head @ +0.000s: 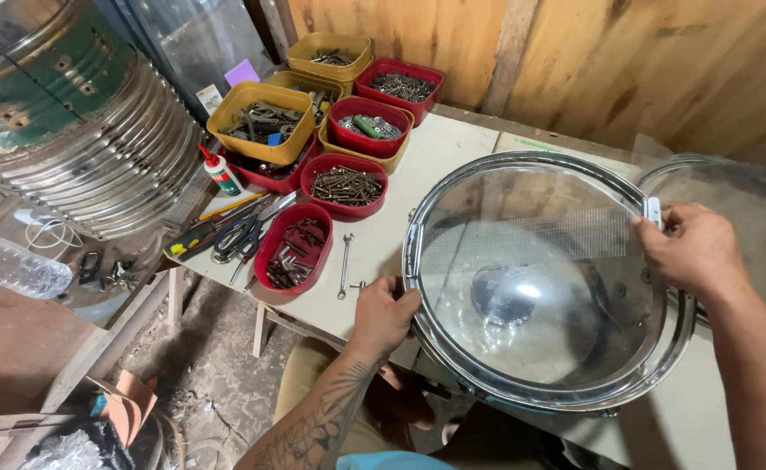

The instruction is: The person assembles a metal drum by placing a mesh screen into the drum shell and securing it with a metal rim. They then use a screwdriver to tighten the tension rods around the drum's circumference to fasten the rim in place.

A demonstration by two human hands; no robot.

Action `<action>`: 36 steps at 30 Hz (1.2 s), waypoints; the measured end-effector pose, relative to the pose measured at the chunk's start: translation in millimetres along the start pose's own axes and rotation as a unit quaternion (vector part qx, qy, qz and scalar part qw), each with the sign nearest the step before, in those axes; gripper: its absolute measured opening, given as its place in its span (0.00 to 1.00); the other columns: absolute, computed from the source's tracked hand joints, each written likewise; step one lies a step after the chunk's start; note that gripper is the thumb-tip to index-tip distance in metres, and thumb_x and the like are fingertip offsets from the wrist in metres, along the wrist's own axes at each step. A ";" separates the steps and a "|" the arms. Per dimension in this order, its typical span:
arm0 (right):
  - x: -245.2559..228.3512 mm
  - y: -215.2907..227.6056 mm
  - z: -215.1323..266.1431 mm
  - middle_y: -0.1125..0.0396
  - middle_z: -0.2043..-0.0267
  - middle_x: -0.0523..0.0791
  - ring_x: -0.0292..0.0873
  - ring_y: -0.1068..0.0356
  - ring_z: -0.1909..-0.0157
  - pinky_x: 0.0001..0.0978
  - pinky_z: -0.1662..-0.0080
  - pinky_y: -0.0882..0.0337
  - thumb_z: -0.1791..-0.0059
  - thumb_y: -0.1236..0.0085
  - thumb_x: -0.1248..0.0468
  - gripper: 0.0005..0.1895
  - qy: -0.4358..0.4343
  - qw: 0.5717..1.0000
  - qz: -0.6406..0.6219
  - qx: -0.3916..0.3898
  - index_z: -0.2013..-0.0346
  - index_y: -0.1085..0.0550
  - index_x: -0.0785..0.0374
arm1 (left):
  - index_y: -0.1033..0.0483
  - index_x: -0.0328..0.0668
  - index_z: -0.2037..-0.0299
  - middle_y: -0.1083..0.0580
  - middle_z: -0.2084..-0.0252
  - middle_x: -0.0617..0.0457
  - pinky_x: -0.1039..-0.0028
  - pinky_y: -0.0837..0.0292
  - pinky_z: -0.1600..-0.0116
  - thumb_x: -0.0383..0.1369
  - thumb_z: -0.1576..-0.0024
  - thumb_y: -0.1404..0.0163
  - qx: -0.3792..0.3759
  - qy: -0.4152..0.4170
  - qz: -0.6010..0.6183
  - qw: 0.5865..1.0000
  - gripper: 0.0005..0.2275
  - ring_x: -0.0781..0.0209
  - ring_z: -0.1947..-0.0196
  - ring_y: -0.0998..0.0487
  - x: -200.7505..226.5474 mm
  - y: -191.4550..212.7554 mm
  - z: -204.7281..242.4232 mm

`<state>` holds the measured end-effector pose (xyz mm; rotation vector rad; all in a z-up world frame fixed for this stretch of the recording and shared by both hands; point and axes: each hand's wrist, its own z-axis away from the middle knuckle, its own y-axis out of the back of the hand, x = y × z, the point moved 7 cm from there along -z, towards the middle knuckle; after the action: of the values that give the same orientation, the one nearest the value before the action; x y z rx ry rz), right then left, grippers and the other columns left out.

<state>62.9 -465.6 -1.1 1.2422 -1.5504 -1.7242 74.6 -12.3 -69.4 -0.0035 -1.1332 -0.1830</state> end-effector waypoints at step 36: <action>35.8 -18.1 47.0 0.37 0.81 0.47 0.47 0.40 0.75 0.40 0.68 0.39 0.48 0.36 0.46 0.26 -0.100 0.992 -0.079 -0.017 0.79 0.27 0.63 | 0.25 0.39 0.55 0.23 0.59 0.51 0.66 0.27 0.54 0.58 0.49 0.51 -0.002 -0.022 -0.131 0.991 0.28 0.60 0.60 0.24 17.4 8.2 3.2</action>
<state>9.5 -468.6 -32.0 1.2355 -1.5620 -2.0207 80.1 -6.3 -51.6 0.1389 -1.1745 -0.4202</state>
